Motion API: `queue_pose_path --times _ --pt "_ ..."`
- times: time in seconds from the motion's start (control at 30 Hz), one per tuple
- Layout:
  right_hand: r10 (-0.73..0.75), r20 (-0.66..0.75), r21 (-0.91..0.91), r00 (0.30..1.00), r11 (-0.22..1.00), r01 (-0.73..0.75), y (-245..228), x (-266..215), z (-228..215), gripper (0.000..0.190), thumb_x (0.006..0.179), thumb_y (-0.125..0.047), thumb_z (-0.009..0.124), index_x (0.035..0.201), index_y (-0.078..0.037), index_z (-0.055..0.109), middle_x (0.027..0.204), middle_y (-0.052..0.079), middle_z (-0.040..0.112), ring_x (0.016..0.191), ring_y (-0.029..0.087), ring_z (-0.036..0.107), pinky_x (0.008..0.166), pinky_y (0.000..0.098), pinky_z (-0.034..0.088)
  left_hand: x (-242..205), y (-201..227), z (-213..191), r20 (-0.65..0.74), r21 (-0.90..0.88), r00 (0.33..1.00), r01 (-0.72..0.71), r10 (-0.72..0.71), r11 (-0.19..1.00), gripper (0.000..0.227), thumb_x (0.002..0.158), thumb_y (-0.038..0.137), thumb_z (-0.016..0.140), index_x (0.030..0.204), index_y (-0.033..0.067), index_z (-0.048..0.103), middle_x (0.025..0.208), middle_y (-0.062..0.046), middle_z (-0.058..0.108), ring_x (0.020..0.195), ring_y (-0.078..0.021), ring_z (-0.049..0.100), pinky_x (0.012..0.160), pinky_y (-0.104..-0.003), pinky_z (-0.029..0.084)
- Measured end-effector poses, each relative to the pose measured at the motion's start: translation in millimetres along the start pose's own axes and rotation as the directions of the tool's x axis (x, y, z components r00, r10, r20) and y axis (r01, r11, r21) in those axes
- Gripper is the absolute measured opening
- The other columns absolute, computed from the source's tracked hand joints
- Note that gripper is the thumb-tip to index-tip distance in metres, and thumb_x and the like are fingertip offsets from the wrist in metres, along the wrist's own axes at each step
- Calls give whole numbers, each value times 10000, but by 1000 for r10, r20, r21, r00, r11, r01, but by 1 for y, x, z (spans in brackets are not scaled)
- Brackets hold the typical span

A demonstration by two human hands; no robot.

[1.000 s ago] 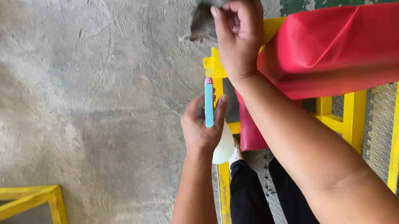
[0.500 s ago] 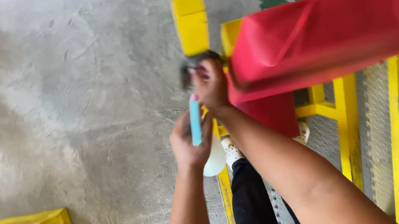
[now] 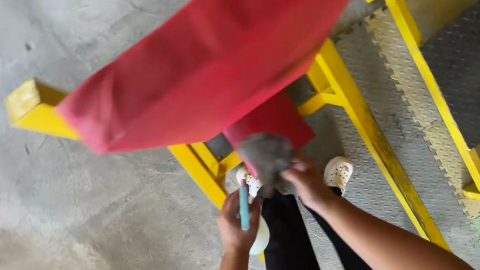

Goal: Wiping down yellow gym weight machines and red cushions using a spray bottle and a cloth.

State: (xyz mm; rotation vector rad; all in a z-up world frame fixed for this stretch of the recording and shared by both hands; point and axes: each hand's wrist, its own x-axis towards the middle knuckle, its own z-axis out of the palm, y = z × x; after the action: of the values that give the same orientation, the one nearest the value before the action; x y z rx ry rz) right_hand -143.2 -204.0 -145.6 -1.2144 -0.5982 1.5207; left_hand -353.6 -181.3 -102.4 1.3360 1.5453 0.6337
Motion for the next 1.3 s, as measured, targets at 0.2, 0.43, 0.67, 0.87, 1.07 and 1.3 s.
queue_pose_path --times 0.2,0.43,0.67,0.87,1.07,1.3 --pt "-145 -533 -387 833 918 -88 37 -75 -250 183 898 -95 715 879 -82 533 823 -18 504 767 96 456 681 284 375 0 56 143 312 68 949 -58 34 996 400 786 188 829 1143 39 731 913 -154 743 836 -322 740 762 -391 589" --pt "-367 -647 -561 669 823 -90 30 -38 -361 128 870 -61 650 936 -76 541 891 -40 471 799 74 447 703 265 397 -11 61 277 263 10 957 -130 122 992 342 861 208 800 1147 38 722 955 -154 729 821 -293 740 732 -368 593" --pt "-313 -718 -443 622 894 -62 47 -23 -397 98 863 -64 631 947 -40 586 992 70 531 859 142 494 761 293 436 -3 47 348 353 -38 936 5 9 999 317 926 294 754 1121 46 723 799 -128 713 699 -247 689 647 -364 547" --pt "-490 -440 -757 753 654 -17 46 7 -366 185 814 -16 663 976 -41 577 1097 71 566 977 150 575 846 248 513 40 5 402 433 121 897 37 -86 992 332 936 392 709 1074 93 757 804 -122 733 726 -258 726 665 -379 559" --pt "-200 -731 -155 652 980 127 96 3 -387 252 838 27 604 1068 -71 576 998 18 557 886 87 532 819 216 451 77 -35 433 437 123 899 -64 4 990 328 938 426 686 1037 124 767 850 -128 746 797 -316 740 676 -403 571" --pt "-546 -448 -795 708 606 -36 97 2 -372 294 823 2 690 1074 -85 565 1262 115 527 1197 263 529 1029 397 465 105 -31 432 530 319 829 0 -179 948 337 924 434 712 1009 113 767 804 -139 733 768 -331 724 649 -426 543"
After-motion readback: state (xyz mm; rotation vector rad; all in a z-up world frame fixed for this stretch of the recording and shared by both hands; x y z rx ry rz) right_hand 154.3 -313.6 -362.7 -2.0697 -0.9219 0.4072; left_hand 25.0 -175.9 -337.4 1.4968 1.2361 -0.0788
